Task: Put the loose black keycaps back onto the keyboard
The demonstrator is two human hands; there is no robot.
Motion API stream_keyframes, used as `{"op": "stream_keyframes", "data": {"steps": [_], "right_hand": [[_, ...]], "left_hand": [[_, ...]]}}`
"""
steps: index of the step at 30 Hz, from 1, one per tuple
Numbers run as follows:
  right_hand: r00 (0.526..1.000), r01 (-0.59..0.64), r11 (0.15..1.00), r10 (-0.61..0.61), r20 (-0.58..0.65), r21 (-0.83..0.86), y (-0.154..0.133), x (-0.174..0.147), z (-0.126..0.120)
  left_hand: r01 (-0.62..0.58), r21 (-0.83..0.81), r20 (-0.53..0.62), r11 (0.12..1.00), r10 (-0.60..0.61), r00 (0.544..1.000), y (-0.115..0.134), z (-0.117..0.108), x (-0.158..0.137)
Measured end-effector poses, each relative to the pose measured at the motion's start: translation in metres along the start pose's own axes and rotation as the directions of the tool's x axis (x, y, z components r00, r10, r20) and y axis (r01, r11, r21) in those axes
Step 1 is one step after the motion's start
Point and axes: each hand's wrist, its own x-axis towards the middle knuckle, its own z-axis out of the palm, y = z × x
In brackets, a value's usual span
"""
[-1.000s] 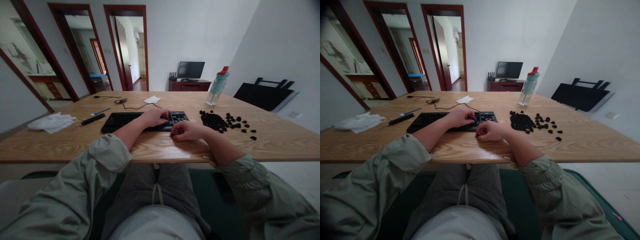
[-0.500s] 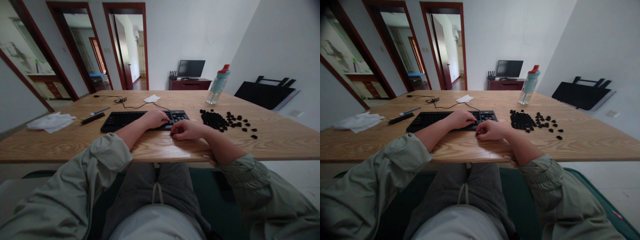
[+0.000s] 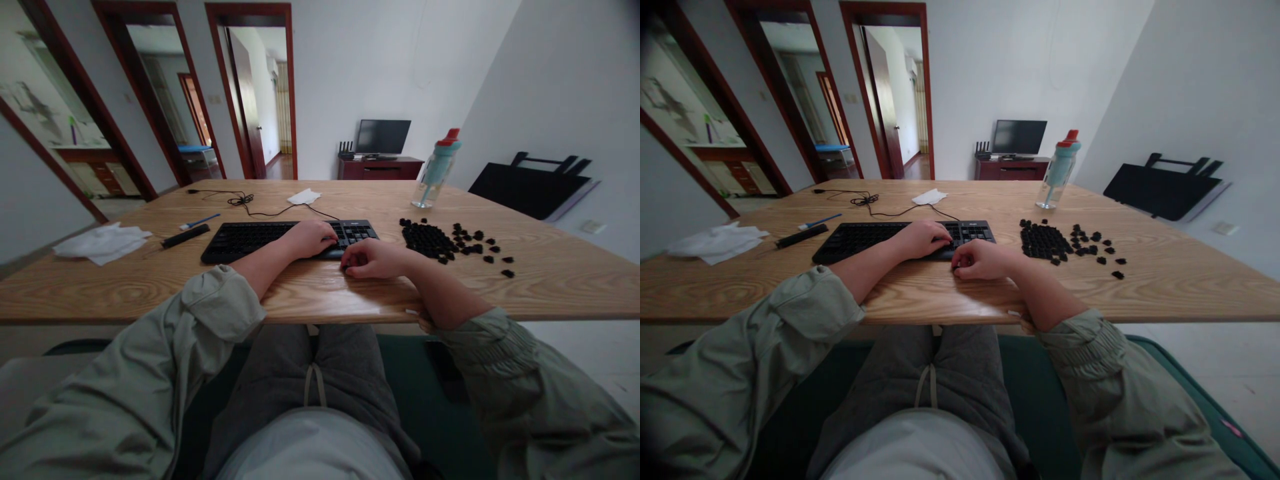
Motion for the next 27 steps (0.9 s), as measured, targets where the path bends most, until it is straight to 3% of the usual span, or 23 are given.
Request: {"op": "stream_keyframes", "data": {"steps": [8,15,27], "right_hand": [[1.0,-0.004,1.0,0.004,-0.006,-0.02,-0.001,-0.0005,-0.0005],[1.0,-0.004,1.0,0.004,-0.005,0.002,-0.0018,-0.0007,-0.0002],[1.0,-0.001,0.999,0.001,-0.001,-0.037,-0.0006,-0.0011,-0.001]], "left_hand": [[0.055,-0.083,-0.07,0.995,-0.061,0.996,-0.0042,0.0082,-0.0004],[-0.01,-0.102,-0.089,0.995,0.001,0.996,-0.0027,0.0083,-0.002],[0.035,-0.009,-0.048,0.999,-0.035,0.998,0.0026,0.0045,-0.0001]]}}
